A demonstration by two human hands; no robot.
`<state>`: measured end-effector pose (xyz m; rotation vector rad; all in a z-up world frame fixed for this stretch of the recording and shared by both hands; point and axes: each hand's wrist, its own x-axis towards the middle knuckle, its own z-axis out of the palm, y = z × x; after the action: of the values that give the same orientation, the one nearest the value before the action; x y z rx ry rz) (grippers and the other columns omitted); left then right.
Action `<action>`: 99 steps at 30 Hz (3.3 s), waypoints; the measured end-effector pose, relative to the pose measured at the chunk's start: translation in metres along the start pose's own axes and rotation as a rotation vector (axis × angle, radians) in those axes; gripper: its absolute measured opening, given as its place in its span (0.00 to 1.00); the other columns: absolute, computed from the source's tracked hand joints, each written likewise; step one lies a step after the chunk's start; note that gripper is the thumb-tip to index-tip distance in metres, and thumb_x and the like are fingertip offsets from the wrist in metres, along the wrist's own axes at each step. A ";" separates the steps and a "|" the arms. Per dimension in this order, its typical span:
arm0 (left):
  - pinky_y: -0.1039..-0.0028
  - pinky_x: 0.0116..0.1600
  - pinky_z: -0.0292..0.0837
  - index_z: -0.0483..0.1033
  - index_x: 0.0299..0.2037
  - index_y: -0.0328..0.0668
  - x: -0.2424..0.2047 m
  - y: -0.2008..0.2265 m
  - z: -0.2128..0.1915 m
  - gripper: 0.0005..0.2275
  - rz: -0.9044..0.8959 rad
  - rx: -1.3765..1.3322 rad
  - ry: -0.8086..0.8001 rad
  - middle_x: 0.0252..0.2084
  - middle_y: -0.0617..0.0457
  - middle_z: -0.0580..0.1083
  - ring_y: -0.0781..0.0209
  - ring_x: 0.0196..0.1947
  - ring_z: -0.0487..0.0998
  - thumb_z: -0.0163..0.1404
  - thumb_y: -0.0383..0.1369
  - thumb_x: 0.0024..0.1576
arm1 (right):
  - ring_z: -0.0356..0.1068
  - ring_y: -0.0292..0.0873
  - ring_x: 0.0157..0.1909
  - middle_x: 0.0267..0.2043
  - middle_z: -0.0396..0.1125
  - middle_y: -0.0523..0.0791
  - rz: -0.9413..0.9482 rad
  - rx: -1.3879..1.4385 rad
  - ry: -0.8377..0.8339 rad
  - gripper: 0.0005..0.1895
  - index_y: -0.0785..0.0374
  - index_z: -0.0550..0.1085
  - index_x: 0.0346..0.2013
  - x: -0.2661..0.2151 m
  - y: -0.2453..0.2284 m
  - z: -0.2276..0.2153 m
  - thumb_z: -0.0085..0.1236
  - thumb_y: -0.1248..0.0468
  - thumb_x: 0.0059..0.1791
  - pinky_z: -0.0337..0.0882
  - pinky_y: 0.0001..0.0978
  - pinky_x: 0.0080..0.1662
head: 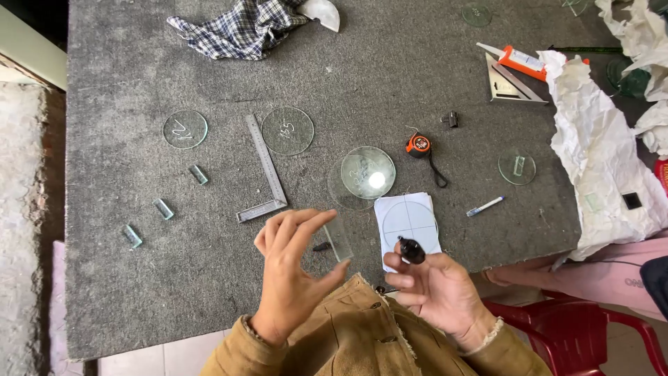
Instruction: Measuring and marking glass components for assembly using a tape measure and a paper template on a workshop bench.
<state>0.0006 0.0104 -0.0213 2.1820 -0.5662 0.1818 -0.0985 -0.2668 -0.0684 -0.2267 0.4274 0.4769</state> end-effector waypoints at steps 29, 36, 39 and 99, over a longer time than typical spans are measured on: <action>0.68 0.65 0.72 0.79 0.53 0.42 -0.058 -0.027 0.047 0.19 -0.304 -0.691 0.109 0.52 0.52 0.79 0.58 0.56 0.79 0.69 0.36 0.55 | 0.63 0.31 0.38 0.42 0.65 0.39 0.130 -0.388 -0.038 0.25 0.59 0.75 0.62 0.081 0.055 -0.002 0.69 0.56 0.52 0.62 0.21 0.34; 0.66 0.67 0.75 0.82 0.50 0.44 -0.090 -0.054 0.037 0.16 -0.305 -0.697 0.278 0.52 0.51 0.79 0.57 0.56 0.78 0.69 0.32 0.53 | 0.69 0.35 0.43 0.45 0.72 0.39 0.281 -0.476 -0.131 0.35 0.60 0.75 0.69 0.098 0.070 -0.004 0.75 0.57 0.48 0.66 0.23 0.36; 0.63 0.68 0.76 0.83 0.50 0.49 -0.122 -0.105 0.033 0.17 -0.459 -0.379 0.348 0.53 0.53 0.79 0.57 0.57 0.78 0.69 0.28 0.51 | 0.67 0.38 0.39 0.44 0.72 0.44 0.128 -1.232 0.260 0.20 0.55 0.80 0.65 0.127 0.048 -0.003 0.61 0.65 0.57 0.71 0.25 0.41; 0.25 0.78 0.34 0.55 0.79 0.73 -0.296 -0.175 0.102 0.33 -0.996 0.386 -0.393 0.88 0.48 0.35 0.28 0.85 0.29 0.53 0.54 0.62 | 0.21 0.66 0.89 0.89 0.20 0.60 0.060 0.007 -0.467 0.47 0.59 0.42 0.84 0.113 0.067 0.195 0.53 0.40 0.63 0.32 0.64 0.85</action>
<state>-0.1889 0.1241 -0.3042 2.6215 0.4343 -0.7313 0.0265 -0.1038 0.0463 -0.0903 -0.0204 0.5685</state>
